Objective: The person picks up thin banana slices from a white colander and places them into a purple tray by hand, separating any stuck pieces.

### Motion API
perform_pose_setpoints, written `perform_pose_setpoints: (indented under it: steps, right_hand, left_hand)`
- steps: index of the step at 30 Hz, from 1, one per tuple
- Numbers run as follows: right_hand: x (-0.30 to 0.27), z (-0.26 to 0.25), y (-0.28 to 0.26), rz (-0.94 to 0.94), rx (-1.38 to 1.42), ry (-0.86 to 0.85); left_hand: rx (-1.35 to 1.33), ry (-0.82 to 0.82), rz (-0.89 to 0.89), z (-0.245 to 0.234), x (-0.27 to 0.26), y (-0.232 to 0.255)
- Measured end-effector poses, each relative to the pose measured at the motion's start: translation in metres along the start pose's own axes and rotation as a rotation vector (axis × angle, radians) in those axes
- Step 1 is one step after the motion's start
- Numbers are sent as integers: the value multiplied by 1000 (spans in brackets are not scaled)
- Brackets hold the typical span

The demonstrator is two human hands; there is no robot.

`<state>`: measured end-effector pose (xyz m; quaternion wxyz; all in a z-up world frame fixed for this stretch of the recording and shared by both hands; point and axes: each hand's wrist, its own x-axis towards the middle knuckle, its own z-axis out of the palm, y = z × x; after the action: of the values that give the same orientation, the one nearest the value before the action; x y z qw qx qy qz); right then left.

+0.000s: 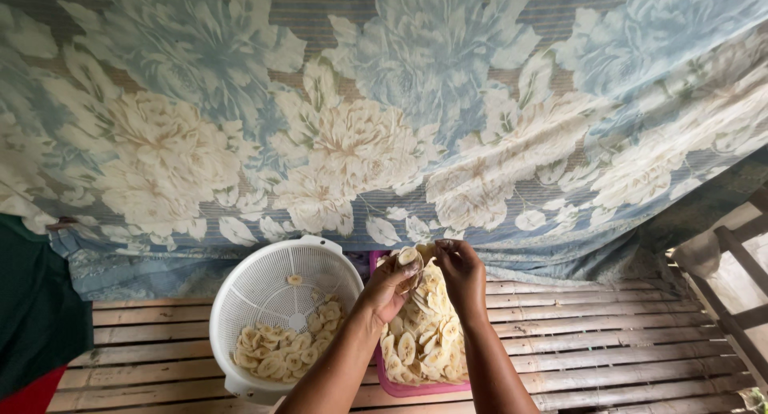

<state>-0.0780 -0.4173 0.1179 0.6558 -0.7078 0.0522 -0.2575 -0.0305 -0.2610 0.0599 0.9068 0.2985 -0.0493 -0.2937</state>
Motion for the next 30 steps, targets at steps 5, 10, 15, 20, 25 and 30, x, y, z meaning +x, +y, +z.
perform_pose_setpoints:
  steps: [5, 10, 15, 20, 25, 30]
  right_hand:
    - [8, -1, 4, -45, 28, 36]
    - [4, -1, 7, -94, -31, 61]
    - [7, -1, 2, -71, -6, 105]
    - [10, -4, 3, -8, 79, 132]
    - [20, 3, 19, -60, 76, 70]
    - [16, 18, 26, -82, 59, 4]
  left_hand:
    - [70, -55, 63, -5, 10, 9]
    - [82, 42, 6, 5, 4, 15]
    - [66, -32, 67, 8, 7, 18]
    - [224, 70, 127, 20, -1, 22]
    - [324, 65, 310, 29, 8, 12]
    - [276, 129, 305, 31, 13, 11]
